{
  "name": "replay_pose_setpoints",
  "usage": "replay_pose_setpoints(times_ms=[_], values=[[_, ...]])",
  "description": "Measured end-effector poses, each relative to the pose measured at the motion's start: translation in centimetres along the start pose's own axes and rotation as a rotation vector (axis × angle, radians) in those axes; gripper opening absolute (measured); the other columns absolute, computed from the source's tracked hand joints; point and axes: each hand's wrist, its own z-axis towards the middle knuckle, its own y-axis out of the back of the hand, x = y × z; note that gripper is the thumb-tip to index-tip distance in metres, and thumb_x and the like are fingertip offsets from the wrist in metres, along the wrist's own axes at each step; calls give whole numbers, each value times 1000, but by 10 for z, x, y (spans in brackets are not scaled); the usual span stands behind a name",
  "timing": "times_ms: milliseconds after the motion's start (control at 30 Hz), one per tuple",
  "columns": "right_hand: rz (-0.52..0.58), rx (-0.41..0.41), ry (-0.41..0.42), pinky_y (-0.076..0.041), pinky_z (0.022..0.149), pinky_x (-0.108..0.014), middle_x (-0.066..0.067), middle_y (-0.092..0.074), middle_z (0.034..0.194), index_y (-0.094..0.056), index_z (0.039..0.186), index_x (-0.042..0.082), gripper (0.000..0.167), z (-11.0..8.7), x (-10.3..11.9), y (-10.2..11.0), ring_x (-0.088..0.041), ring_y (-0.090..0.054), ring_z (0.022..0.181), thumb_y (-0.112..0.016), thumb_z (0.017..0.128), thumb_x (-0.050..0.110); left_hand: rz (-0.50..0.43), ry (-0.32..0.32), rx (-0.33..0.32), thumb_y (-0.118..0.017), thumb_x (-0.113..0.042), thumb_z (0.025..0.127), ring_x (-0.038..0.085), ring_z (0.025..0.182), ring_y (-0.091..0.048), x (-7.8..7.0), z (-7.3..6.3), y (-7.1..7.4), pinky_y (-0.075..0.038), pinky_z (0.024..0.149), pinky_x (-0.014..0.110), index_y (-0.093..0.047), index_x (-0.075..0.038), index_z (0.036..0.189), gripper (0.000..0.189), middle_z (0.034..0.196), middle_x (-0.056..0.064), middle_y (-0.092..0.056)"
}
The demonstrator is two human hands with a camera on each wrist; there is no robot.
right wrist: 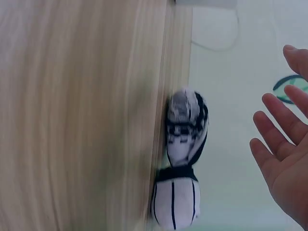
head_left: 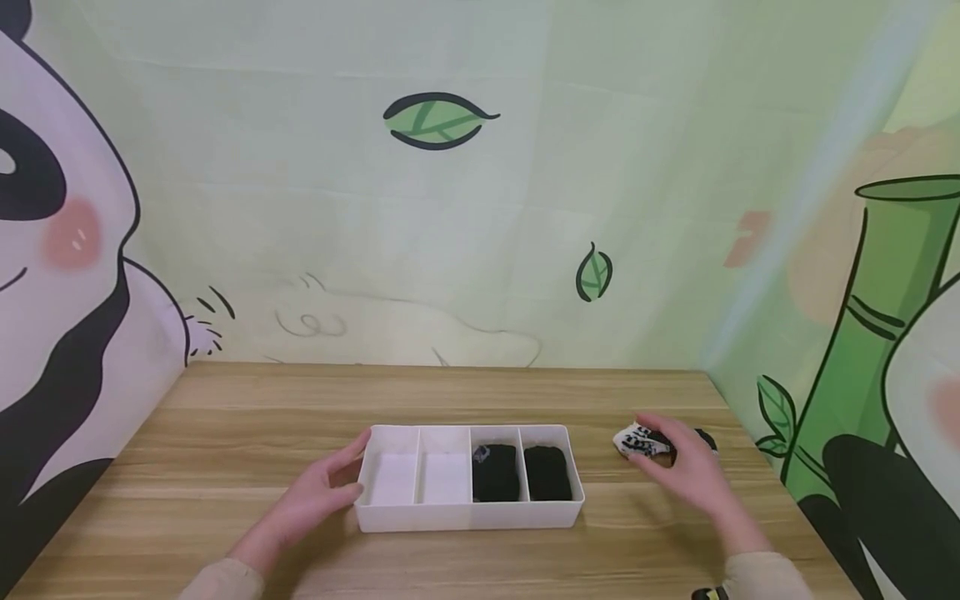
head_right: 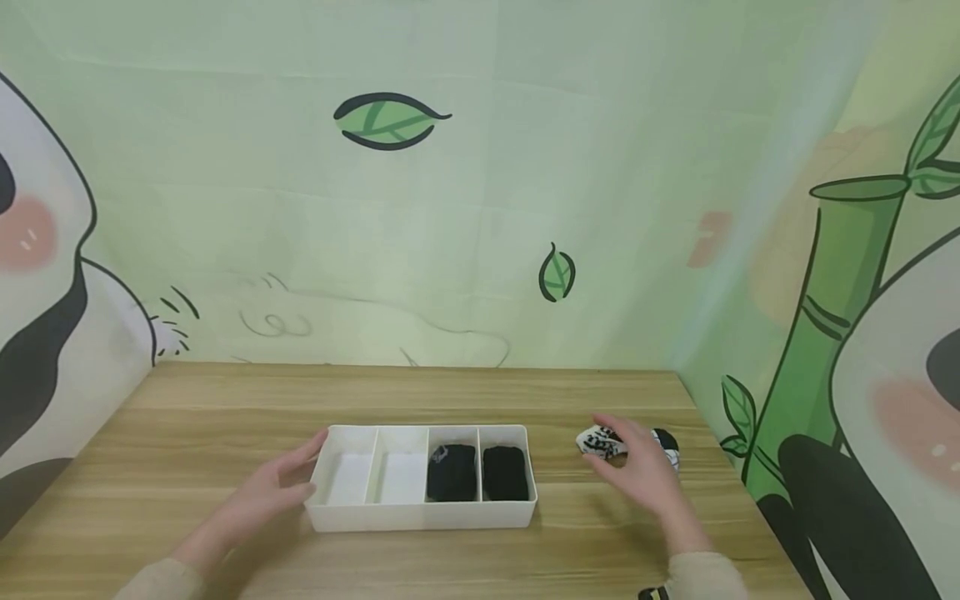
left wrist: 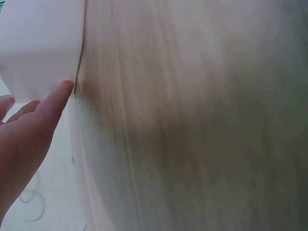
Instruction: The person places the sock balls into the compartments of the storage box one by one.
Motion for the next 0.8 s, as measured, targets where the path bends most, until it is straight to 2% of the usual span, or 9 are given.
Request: replay_pose_setpoints(times_ms=[233,400,800], values=[[51,50,-40,-38,97,-56,-21,-62,126,-56,133,-4,57,0,-11,14,-41,-54,118,-79,81,7,-1,14,-2,-64,-7,91,41,138,-37,-1,0,0,-31,109,50,-27,-8,156,75,154,24,-33],[83,66,-65,-36,98,-61,-24,-60,128,-54,134,-5,57,1,-16,24,-44,-50,121,-78,83,9,-2,9,-4,-65,-8,91,40,138,-37,0,1,0,-28,110,51,-28,-8,156,75,154,24,-33],[52,98,-94,-36,98,-65,-28,-55,132,-51,137,-5,63,2,-39,31,-49,-46,123,-78,83,11,-1,7,-5,-65,-7,90,41,139,-36,0,0,0,-28,110,51,-27,-8,156,76,154,23,-31]])
